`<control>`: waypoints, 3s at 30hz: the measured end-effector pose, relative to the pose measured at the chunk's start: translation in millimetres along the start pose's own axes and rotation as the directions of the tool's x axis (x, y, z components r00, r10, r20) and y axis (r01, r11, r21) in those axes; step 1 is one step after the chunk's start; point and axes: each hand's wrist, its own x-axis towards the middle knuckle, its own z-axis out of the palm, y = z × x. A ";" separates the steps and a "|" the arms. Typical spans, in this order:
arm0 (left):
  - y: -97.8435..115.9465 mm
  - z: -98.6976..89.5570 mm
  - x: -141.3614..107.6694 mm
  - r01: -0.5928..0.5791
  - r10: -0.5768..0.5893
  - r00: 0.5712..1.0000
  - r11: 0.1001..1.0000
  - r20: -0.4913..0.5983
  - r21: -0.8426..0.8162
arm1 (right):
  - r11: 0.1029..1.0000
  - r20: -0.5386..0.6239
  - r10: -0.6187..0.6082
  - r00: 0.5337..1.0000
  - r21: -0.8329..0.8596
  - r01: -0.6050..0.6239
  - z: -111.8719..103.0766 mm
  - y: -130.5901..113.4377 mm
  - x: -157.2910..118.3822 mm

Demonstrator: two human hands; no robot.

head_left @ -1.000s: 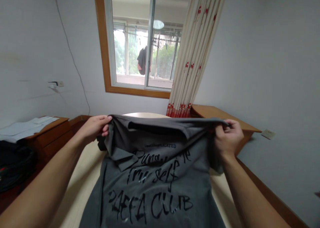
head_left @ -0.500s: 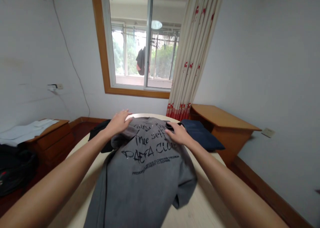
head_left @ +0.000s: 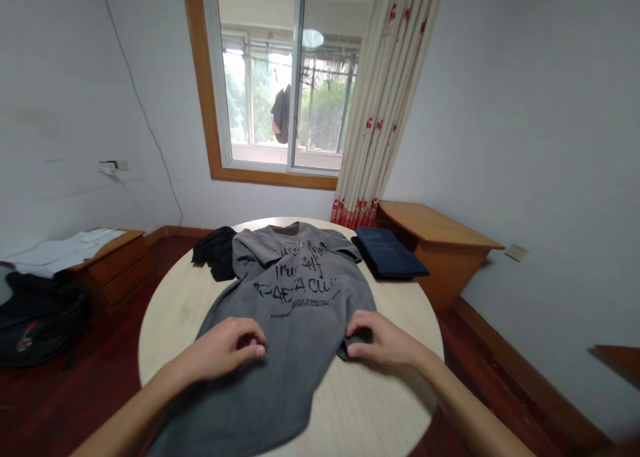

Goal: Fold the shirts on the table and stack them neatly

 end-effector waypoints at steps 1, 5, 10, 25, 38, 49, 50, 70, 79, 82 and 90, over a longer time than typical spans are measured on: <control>-2.3 2.4 -5.9 0.008 -0.008 1.000 1.000 0.028 -0.022 | 1.000 0.033 -0.006 0.999 -0.010 0.007 4.0 -1.9 -5.3; -10.6 12.8 -21.9 -0.021 0.030 0.986 0.998 0.165 -0.055 | 0.995 -0.039 0.004 0.999 -0.100 -0.008 18.7 -2.4 -12.7; -8.6 23.5 -30.6 -0.053 0.041 0.980 0.997 0.196 0.052 | 0.992 -0.139 -0.006 0.990 0.128 0.024 2.4 19.2 -15.1; 8.6 16.8 -39.8 -0.211 0.252 0.922 0.963 0.294 -0.164 | 0.846 0.145 0.307 0.941 0.411 -0.339 -98.2 46.1 -79.8; 4.6 5.8 74.6 -0.156 0.154 0.988 0.982 0.022 0.109 | 0.978 -0.012 0.122 0.992 -0.169 -0.123 -26.7 25.1 69.1; -78.3 35.9 137.6 0.203 -0.130 0.972 0.887 -0.196 0.415 | 0.895 -0.113 0.211 0.971 -0.376 -0.238 50.5 41.0 138.0; -82.7 33.3 135.6 0.213 -0.136 0.969 0.882 -0.207 0.419 | 0.884 -0.122 0.238 0.964 -0.385 -0.267 46.9 46.8 136.4; -103.2 15.0 121.6 0.199 -0.124 0.974 0.864 -0.187 0.463 | 0.634 -0.382 0.549 0.744 -0.390 -0.668 27.2 70.9 67.8; -106.5 9.2 117.6 0.147 -0.086 0.986 0.860 -0.145 0.489 | 0.579 -0.420 0.600 0.681 -0.359 -0.732 40.1 47.0 51.2; -104.1 8.9 116.4 0.140 -0.072 0.985 0.861 -0.156 0.488 | 0.564 -0.434 0.599 0.673 -0.367 -0.739 47.9 42.0 47.5; -104.5 11.0 117.6 0.152 -0.073 0.979 0.884 -0.191 0.442 | 0.614 -0.408 0.482 0.775 -0.474 -0.631 26.2 44.6 90.2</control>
